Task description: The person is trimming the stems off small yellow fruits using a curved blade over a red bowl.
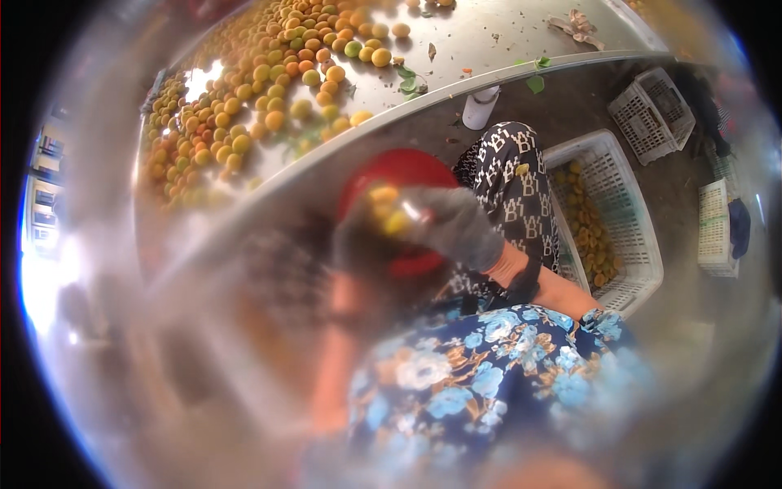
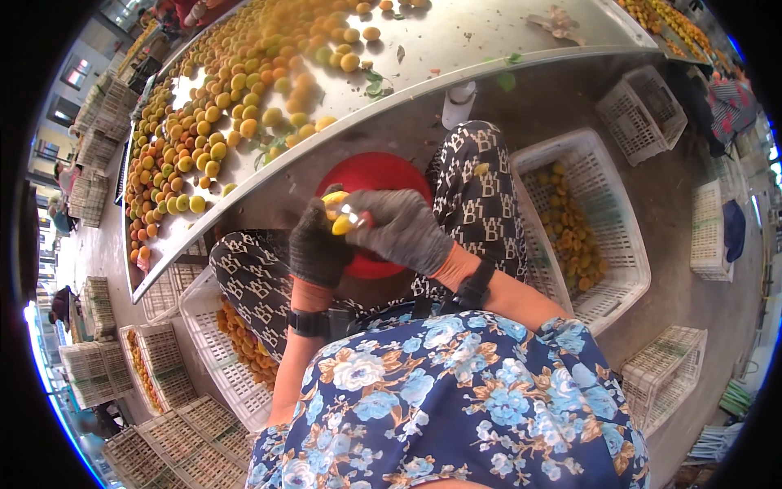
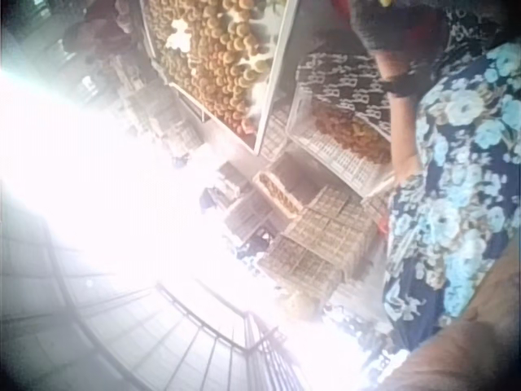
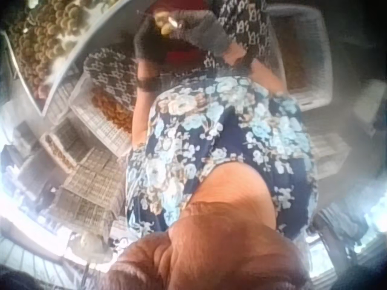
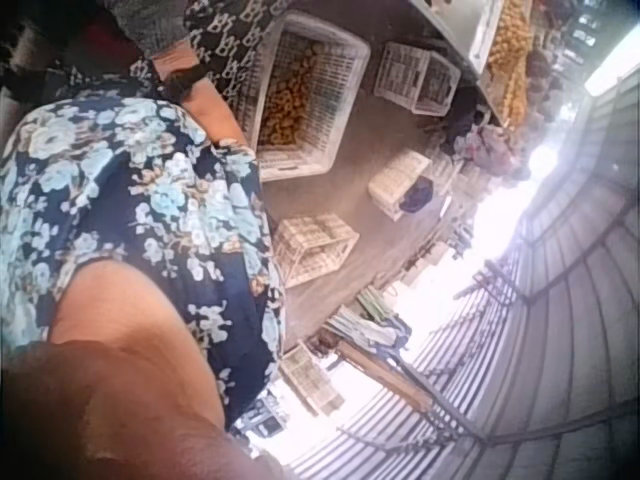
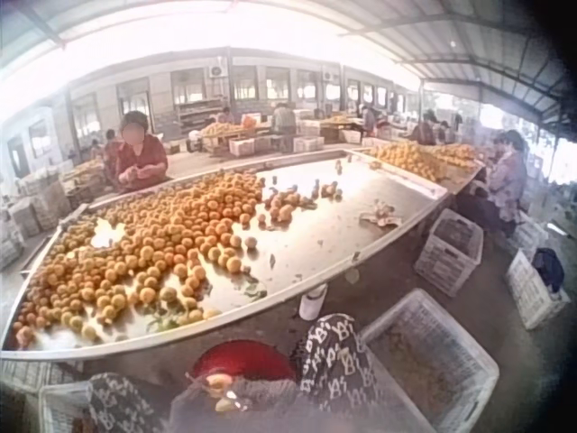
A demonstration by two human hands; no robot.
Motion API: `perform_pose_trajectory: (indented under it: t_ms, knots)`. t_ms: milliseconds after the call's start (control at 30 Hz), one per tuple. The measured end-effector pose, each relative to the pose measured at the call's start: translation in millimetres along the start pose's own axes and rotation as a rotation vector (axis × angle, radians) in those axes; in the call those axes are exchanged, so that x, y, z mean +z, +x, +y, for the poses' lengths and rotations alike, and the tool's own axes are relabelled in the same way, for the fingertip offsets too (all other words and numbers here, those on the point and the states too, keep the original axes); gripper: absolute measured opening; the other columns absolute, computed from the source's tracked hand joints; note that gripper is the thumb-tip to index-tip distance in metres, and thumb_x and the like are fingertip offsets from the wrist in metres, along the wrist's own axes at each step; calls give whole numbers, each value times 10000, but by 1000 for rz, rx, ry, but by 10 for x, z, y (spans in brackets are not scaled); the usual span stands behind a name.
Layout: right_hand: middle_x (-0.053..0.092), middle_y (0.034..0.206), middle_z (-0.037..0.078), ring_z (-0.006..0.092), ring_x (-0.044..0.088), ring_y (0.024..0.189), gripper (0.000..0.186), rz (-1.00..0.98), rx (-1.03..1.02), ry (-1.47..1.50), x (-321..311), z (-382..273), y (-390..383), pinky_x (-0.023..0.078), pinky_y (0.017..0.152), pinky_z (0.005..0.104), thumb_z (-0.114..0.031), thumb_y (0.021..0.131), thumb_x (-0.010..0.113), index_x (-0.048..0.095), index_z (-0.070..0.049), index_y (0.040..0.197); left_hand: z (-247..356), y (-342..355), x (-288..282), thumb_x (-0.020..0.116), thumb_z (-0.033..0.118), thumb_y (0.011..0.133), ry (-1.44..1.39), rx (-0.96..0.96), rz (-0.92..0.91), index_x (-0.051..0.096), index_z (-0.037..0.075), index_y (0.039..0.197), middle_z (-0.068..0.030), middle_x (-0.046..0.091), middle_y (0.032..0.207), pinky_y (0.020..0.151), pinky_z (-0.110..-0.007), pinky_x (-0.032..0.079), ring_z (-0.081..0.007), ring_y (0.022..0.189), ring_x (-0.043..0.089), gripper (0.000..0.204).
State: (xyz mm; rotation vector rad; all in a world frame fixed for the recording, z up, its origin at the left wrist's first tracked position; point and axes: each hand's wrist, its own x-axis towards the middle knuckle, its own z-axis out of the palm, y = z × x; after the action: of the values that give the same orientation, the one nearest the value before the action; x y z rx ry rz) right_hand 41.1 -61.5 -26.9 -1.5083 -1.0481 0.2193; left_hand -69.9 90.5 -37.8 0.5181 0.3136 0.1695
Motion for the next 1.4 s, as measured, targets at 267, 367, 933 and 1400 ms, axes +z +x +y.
perform_pose_trajectory:
  t_ms: [267, 367, 933, 1400]
  knots:
    - [711, 871, -7, 99, 658, 770, 294, -17, 307, 341, -48, -56, 73, 552, 723, 234, -105, 796, 796, 716, -41, 1071, -156, -94, 196, 548, 410, 1000, 4, -60, 263, 559, 33, 1297, -103, 673, 1051, 646, -307, 535, -208, 857, 657, 480]
    - [692, 881, -27, 49, 607, 773, 236, 94, 576, 661, -283, -64, 130, 522, 702, 197, -94, 820, 783, 723, -9, 1032, -158, -112, 317, 548, 445, 995, -24, -61, 293, 570, 37, 1280, -96, 658, 997, 580, -279, 508, -186, 798, 641, 498]
    - [699, 822, 89, 185, 662, 735, 310, 31, 353, 51, -182, -71, 16, 543, 730, 331, -245, 788, 827, 701, -82, 1020, -123, -76, 448, 595, 366, 953, 357, 118, 68, 554, 33, 1284, -84, 633, 1004, 628, -291, 532, -189, 768, 628, 471]
    - [679, 853, 172, 382, 666, 819, 216, -118, 369, -272, -106, 45, -63, 532, 718, 458, -316, 881, 665, 657, -136, 1002, -95, -108, 296, 698, 270, 887, 244, 87, 168, 549, 71, 1304, -138, 660, 978, 558, -266, 491, -196, 761, 629, 486]
